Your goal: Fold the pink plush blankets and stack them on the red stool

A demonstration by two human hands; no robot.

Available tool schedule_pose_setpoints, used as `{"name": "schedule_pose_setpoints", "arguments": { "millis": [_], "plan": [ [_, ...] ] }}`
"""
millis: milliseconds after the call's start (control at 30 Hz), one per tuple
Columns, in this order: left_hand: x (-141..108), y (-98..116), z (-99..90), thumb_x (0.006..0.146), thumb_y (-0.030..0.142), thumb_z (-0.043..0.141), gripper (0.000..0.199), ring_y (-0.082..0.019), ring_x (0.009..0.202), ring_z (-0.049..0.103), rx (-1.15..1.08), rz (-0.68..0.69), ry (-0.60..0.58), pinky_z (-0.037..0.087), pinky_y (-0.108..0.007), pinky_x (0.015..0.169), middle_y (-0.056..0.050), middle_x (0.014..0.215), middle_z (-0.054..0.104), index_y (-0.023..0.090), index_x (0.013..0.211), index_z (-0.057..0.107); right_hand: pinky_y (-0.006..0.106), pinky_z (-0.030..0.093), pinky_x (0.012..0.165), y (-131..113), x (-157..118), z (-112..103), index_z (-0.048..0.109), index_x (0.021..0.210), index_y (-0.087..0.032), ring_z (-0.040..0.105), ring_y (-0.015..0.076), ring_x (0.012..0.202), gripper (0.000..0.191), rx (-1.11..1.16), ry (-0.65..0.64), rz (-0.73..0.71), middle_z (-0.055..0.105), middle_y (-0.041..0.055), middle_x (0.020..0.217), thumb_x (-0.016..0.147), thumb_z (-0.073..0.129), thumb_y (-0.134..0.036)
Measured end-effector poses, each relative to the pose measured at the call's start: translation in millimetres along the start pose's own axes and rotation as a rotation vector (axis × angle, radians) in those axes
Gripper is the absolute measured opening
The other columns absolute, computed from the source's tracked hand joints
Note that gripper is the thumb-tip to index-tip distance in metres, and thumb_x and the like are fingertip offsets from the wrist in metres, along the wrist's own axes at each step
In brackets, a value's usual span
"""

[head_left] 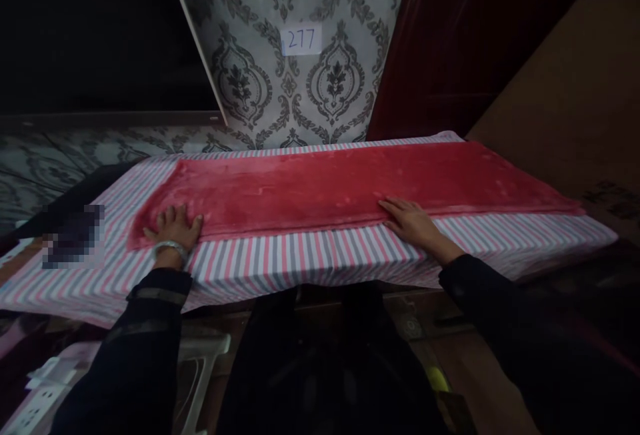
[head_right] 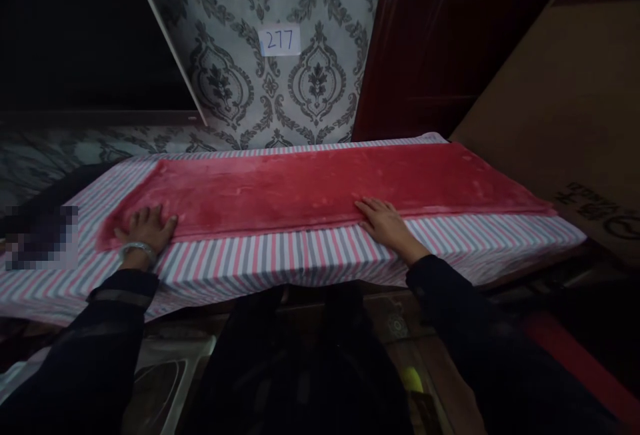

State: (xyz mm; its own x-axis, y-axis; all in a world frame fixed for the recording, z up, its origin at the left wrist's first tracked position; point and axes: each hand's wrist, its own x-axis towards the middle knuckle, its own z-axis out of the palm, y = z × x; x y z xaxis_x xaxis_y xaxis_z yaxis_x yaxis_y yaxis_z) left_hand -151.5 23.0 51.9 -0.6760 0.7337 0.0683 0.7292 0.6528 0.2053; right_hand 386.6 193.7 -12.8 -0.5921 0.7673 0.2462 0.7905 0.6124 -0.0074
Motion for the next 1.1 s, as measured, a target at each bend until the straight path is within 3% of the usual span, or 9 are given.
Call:
{"name": "schedule_pose_setpoints", "arguments": {
  "millis": [167,367,567,767,933,1100],
  "plan": [
    [-1,-6,0.6,0.099,0.052,0.028,0.071,-0.045,0.153,0.02,-0.016,-0.05,0.102,0.019,-0.077,0.115,-0.026,0.164,0.03,0.008,0.153,0.043,0.043,0.045,0.111,-11,4,-5,0.056,0.147,-0.015,0.054,0.0295,0.138,0.055,-0.04,-0.053,0.064,0.058,0.0149,0.149,0.096,0.037,-0.01],
    [-1,-7,-1.9,0.097,0.053,0.024,0.073,-0.048,0.151,0.023,-0.02,-0.075,0.078,0.023,-0.078,0.112,-0.028,0.163,0.03,0.009,0.153,0.042,0.04,0.05,0.104,-11,1,-12,0.063,0.141,-0.018,0.063,0.0288,0.125,0.053,-0.026,0.101,0.077,0.067,0.0133,0.137,0.094,0.041,-0.01],
    [1,-9,-0.6,0.098,0.051,0.024,0.072,-0.047,0.15,0.025,-0.002,-0.08,0.078,0.027,-0.075,0.112,-0.026,0.162,0.032,0.009,0.153,0.042,0.042,0.051,0.103,-19,-2,-7,0.067,0.136,-0.014,0.065,0.0295,0.119,0.054,-0.032,0.042,0.088,0.07,0.0158,0.13,0.091,0.039,-0.006],
    [0,-7,-0.6,0.097,0.051,0.023,0.072,-0.047,0.15,0.026,0.02,-0.081,0.082,0.023,-0.075,0.114,-0.028,0.16,0.034,0.008,0.152,0.043,0.047,0.042,0.115,-38,11,-6,0.055,0.15,-0.018,0.051,0.0296,0.138,0.062,0.02,0.119,0.026,0.056,0.0121,0.151,0.089,0.045,-0.007],
    [0,-5,-1.8,0.097,0.052,0.024,0.073,-0.047,0.152,0.025,0.008,-0.095,0.072,0.029,-0.075,0.112,-0.027,0.163,0.032,0.008,0.153,0.042,0.042,0.046,0.113,-47,10,6,0.065,0.14,-0.02,0.056,0.0241,0.137,0.059,0.091,0.07,0.028,0.064,0.0073,0.142,0.091,0.037,-0.002],
    [-2,-3,-5.5,0.098,0.05,0.027,0.072,-0.048,0.152,0.024,-0.003,-0.112,0.056,0.033,-0.073,0.111,-0.027,0.163,0.031,0.007,0.154,0.042,0.041,0.046,0.113,-47,7,11,0.067,0.138,-0.018,0.056,0.0242,0.137,0.056,0.106,0.118,0.055,0.065,0.0086,0.141,0.092,0.038,-0.004]
  ]
}}
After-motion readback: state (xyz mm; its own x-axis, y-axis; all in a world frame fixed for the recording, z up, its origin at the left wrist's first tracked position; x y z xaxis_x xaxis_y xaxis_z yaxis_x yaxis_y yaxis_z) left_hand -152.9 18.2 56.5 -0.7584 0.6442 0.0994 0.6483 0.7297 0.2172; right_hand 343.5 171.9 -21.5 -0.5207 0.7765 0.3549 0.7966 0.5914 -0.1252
